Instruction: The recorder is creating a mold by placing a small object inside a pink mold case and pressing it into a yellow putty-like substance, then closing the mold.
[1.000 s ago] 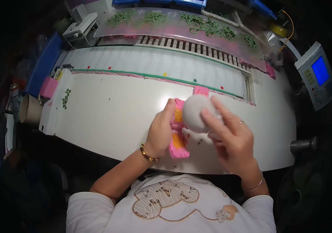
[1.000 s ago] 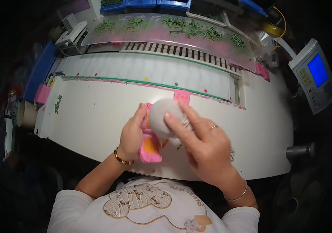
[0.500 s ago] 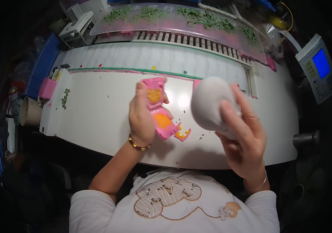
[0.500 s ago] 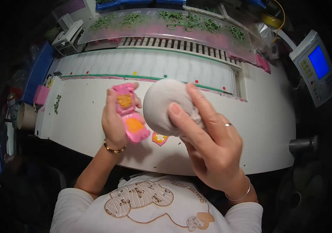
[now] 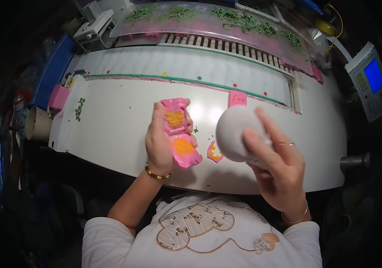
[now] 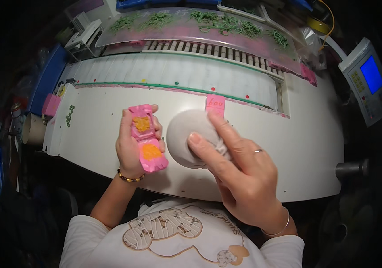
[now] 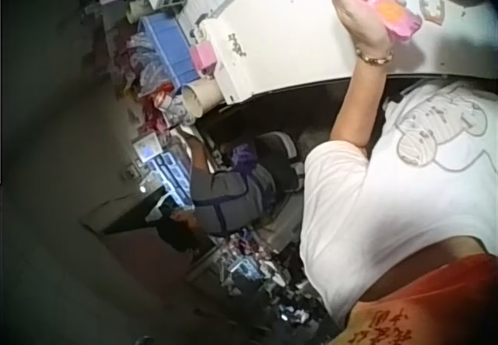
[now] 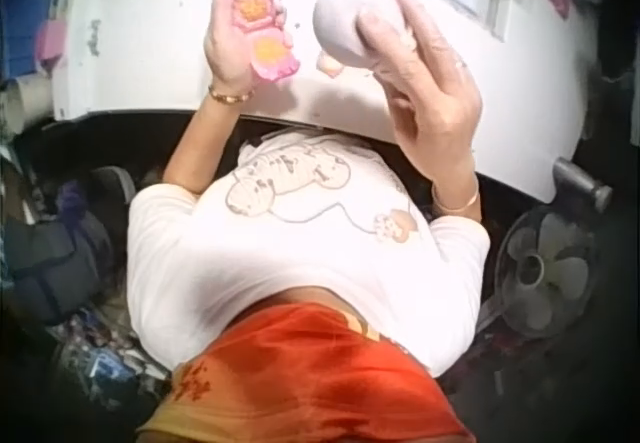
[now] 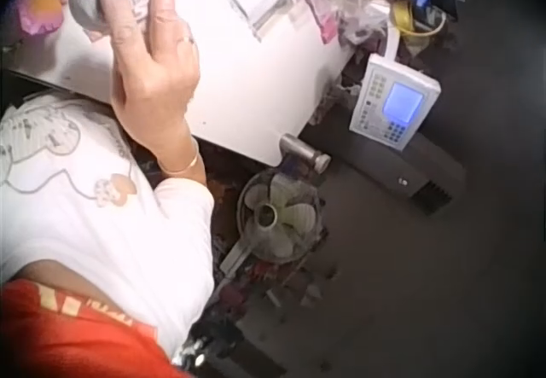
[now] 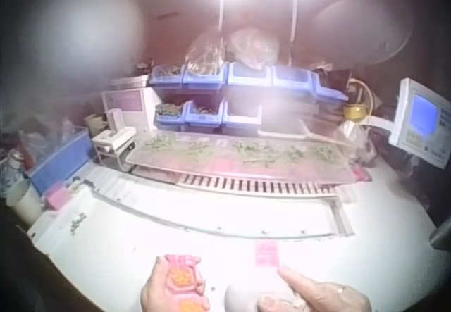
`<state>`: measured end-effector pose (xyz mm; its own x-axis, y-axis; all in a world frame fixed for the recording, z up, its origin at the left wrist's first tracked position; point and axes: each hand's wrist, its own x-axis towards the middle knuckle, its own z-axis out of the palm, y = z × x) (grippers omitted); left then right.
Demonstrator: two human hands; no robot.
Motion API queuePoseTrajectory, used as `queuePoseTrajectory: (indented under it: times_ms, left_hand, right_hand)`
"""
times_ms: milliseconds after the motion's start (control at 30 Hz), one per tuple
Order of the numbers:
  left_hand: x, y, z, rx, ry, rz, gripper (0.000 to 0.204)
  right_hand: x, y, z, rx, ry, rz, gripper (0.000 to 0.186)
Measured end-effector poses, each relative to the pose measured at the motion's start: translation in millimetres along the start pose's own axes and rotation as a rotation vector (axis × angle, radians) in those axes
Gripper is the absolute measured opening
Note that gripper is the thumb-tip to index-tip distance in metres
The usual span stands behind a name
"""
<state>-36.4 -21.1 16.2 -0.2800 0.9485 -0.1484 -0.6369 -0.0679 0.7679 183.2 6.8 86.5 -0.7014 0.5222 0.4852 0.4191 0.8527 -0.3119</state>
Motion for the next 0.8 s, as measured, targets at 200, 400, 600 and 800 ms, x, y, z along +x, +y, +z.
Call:
queuePoseTrajectory:
  times_ms: [200, 400, 600, 800]
  left_hand:
    - [-15.0, -2.6, 11.8, 0.522, -0.208, 0.495, 0.067]
    - [-7.6, 0.2, 1.7, 0.37, -0.139, 0.429, 0.066]
    - [-1.5, -8.7, 2.9, 0.207, -0.029, 0.169, 0.061]
    - [-1.2, -17.2, 5.3, 0.067, 0.015, -0.001, 0.06]
  right_hand:
    - [-4.9, -22.5, 15.1, -0.01, -0.276, -0.02, 0.068]
    - [-17.1, 0.2, -1.5, -0.058, -0.242, 0.198, 0.066]
    - [-46.0, 41.4, 5.4, -0.426, -0.199, 0.456, 0.057]
    - [-22.8, 13.4, 55.5, -0.102, -0.122, 0.472, 0.026]
